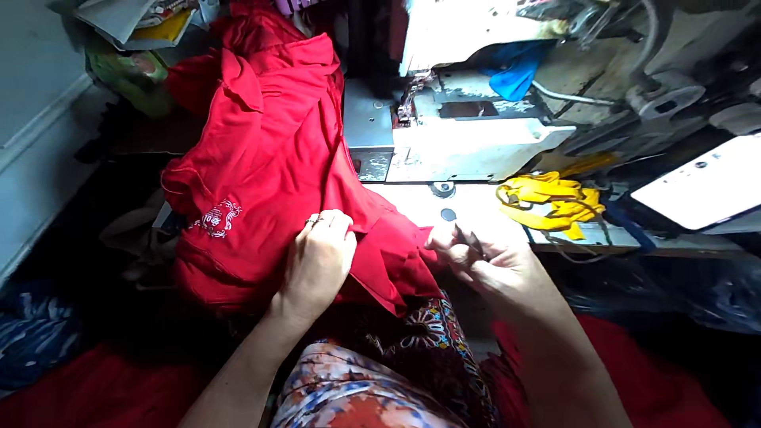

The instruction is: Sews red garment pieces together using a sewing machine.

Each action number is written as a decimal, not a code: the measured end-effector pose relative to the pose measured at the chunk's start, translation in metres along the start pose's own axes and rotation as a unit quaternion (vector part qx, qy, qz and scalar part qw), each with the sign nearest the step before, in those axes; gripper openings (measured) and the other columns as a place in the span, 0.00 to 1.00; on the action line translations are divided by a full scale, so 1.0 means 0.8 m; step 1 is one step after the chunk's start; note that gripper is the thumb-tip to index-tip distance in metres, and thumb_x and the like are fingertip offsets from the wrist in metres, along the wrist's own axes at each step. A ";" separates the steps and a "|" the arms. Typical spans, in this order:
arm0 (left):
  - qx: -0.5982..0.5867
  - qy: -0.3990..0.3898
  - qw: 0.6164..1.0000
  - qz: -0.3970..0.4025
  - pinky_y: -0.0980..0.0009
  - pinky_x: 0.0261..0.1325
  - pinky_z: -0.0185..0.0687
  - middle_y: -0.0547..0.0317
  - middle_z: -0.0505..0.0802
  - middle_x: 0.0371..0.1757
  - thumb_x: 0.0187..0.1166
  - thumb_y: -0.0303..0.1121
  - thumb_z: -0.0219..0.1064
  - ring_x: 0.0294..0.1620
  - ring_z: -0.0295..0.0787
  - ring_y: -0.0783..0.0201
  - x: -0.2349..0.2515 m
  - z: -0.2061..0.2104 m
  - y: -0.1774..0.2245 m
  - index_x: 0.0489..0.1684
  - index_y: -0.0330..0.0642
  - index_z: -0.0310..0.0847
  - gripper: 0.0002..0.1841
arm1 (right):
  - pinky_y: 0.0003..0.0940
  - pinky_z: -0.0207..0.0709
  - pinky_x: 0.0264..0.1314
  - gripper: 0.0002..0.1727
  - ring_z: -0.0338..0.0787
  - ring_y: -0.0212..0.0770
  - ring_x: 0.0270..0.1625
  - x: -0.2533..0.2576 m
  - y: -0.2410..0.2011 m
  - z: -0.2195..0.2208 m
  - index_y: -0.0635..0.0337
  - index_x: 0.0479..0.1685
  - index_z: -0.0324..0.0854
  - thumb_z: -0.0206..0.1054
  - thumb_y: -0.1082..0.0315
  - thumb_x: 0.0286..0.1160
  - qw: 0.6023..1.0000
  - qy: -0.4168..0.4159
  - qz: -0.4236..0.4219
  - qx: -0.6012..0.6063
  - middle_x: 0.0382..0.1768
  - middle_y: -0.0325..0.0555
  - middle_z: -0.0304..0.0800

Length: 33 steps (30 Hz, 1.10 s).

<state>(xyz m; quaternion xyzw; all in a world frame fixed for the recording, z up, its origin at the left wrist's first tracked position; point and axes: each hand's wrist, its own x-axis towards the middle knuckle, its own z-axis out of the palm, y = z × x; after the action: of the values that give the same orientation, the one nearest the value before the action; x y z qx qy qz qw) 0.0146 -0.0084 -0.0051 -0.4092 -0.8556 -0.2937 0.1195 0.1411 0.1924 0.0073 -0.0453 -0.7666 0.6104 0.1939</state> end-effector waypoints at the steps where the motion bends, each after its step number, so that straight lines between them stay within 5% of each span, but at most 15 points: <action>1: -0.055 -0.013 0.998 -0.023 0.64 0.48 0.89 0.56 0.96 0.44 0.78 0.27 0.69 0.44 0.94 0.63 0.005 -0.013 0.002 0.46 0.39 0.92 0.07 | 0.13 0.64 0.18 0.10 0.70 0.19 0.17 -0.003 0.001 -0.001 0.43 0.38 0.87 0.62 0.69 0.77 1.000 0.006 0.004 -0.001 0.21 0.26 0.78; 3: -0.233 -0.070 0.967 -0.070 0.79 0.33 0.84 0.67 0.94 0.35 0.80 0.27 0.69 0.31 0.88 0.77 0.011 -0.036 0.006 0.43 0.44 0.92 0.05 | 0.13 0.65 0.19 0.10 0.71 0.19 0.19 -0.007 0.002 0.003 0.43 0.39 0.89 0.62 0.69 0.77 1.000 0.025 0.012 0.004 0.22 0.25 0.80; 5: -0.370 -0.108 0.917 -0.103 0.81 0.29 0.81 0.66 0.92 0.30 0.77 0.26 0.72 0.28 0.85 0.77 0.015 -0.044 0.011 0.39 0.42 0.90 0.01 | 0.13 0.69 0.22 0.08 0.75 0.18 0.21 -0.007 0.001 0.017 0.44 0.42 0.89 0.65 0.68 0.78 0.999 0.025 0.006 0.025 0.26 0.24 0.85; 8: -0.418 -0.103 0.894 -0.126 0.82 0.26 0.76 0.65 0.85 0.25 0.67 0.21 0.73 0.23 0.79 0.77 0.019 -0.038 0.029 0.31 0.42 0.82 0.07 | 0.15 0.77 0.26 0.07 0.82 0.20 0.27 -0.001 0.000 0.047 0.43 0.49 0.87 0.70 0.62 0.77 1.000 0.007 -0.009 0.024 0.34 0.26 0.88; 12: -0.369 -0.069 0.926 -0.048 0.80 0.23 0.74 0.63 0.82 0.23 0.63 0.23 0.78 0.22 0.77 0.75 0.022 -0.017 0.028 0.23 0.42 0.77 0.11 | 0.17 0.76 0.23 0.06 0.83 0.22 0.24 0.014 -0.003 0.070 0.42 0.41 0.85 0.74 0.55 0.74 0.999 0.022 0.028 0.011 0.28 0.26 0.89; 15: -0.318 -0.036 0.947 -0.029 0.79 0.27 0.74 0.61 0.82 0.24 0.64 0.24 0.80 0.25 0.77 0.74 0.023 -0.027 0.017 0.20 0.39 0.79 0.12 | 0.19 0.77 0.25 0.03 0.82 0.21 0.25 0.023 -0.013 0.059 0.53 0.37 0.86 0.70 0.65 0.76 0.997 0.038 0.059 -0.019 0.25 0.28 0.87; 18: -0.337 0.020 0.939 -0.059 0.82 0.33 0.77 0.59 0.86 0.23 0.66 0.21 0.76 0.26 0.81 0.76 0.005 -0.038 -0.003 0.25 0.32 0.84 0.06 | 0.11 0.77 0.28 0.11 0.82 0.13 0.27 0.024 0.003 0.036 0.52 0.47 0.84 0.71 0.59 0.73 0.993 0.075 0.006 -0.088 0.30 0.21 0.86; 21: -0.345 -0.042 0.937 -0.031 0.78 0.46 0.84 0.56 0.92 0.34 0.78 0.24 0.69 0.38 0.87 0.74 0.010 -0.053 0.032 0.38 0.31 0.91 0.05 | 0.09 0.72 0.34 0.34 0.76 0.11 0.33 0.022 0.003 0.037 0.57 0.70 0.73 0.77 0.53 0.65 0.987 0.059 -0.087 -0.122 0.44 0.28 0.84; 22: -0.393 -0.055 0.918 0.009 0.79 0.48 0.83 0.55 0.93 0.35 0.80 0.25 0.68 0.40 0.88 0.75 0.011 -0.050 0.044 0.39 0.30 0.90 0.07 | 0.09 0.76 0.40 0.37 0.79 0.09 0.38 0.022 0.000 0.042 0.57 0.73 0.71 0.78 0.54 0.61 0.985 0.054 -0.105 -0.122 0.50 0.29 0.85; 24: -0.500 -0.073 0.862 0.042 0.80 0.50 0.82 0.51 0.92 0.38 0.81 0.23 0.67 0.43 0.87 0.76 0.013 -0.051 0.053 0.41 0.23 0.89 0.08 | 0.10 0.74 0.40 0.33 0.78 0.10 0.37 0.024 -0.002 0.045 0.59 0.66 0.75 0.75 0.60 0.56 0.985 0.073 -0.098 -0.120 0.45 0.29 0.84; 26: -0.568 -0.067 0.819 -0.050 0.80 0.46 0.84 0.60 0.92 0.36 0.78 0.20 0.65 0.39 0.86 0.80 0.017 -0.058 0.043 0.39 0.28 0.89 0.06 | 0.11 0.75 0.40 0.24 0.79 0.11 0.38 0.027 0.002 0.039 0.65 0.57 0.76 0.64 0.70 0.55 0.987 0.113 -0.023 -0.110 0.42 0.29 0.83; 28: -0.633 -0.043 0.757 -0.154 0.78 0.44 0.86 0.66 0.91 0.37 0.84 0.25 0.61 0.37 0.87 0.78 0.020 -0.057 0.025 0.40 0.41 0.88 0.08 | 0.11 0.80 0.37 0.12 0.84 0.13 0.34 0.029 0.002 0.034 0.62 0.53 0.78 0.59 0.77 0.72 0.980 0.165 0.106 0.014 0.34 0.26 0.87; 29: -0.671 -0.036 0.716 -0.189 0.77 0.45 0.87 0.67 0.92 0.39 0.87 0.29 0.57 0.39 0.88 0.77 0.021 -0.052 0.017 0.43 0.47 0.87 0.10 | 0.11 0.78 0.28 0.09 0.83 0.14 0.25 0.032 -0.004 0.034 0.57 0.44 0.80 0.54 0.76 0.83 0.959 0.188 0.179 0.113 0.25 0.26 0.87; 31: -0.738 -0.015 0.629 -0.243 0.73 0.48 0.90 0.63 0.94 0.42 0.91 0.36 0.54 0.41 0.92 0.72 0.025 -0.041 0.007 0.46 0.49 0.88 0.13 | 0.14 0.66 0.11 0.21 0.71 0.19 0.11 0.040 -0.017 0.036 0.54 0.31 0.81 0.46 0.67 0.94 0.903 0.175 0.267 0.287 0.13 0.30 0.79; 33: -0.744 0.001 0.597 -0.299 0.72 0.45 0.92 0.61 0.95 0.41 0.92 0.42 0.54 0.41 0.94 0.70 0.031 -0.038 0.006 0.48 0.49 0.88 0.15 | 0.14 0.66 0.10 0.25 0.72 0.20 0.10 0.041 -0.012 0.033 0.54 0.37 0.87 0.43 0.59 0.95 0.868 0.105 0.255 0.412 0.16 0.34 0.82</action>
<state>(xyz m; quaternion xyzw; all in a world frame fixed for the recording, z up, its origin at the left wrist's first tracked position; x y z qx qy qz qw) 0.0014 -0.0090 0.0324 -0.0771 -0.4146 -0.8484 -0.3199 0.1036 0.1758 0.0195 -0.2191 -0.3824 0.8906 0.1120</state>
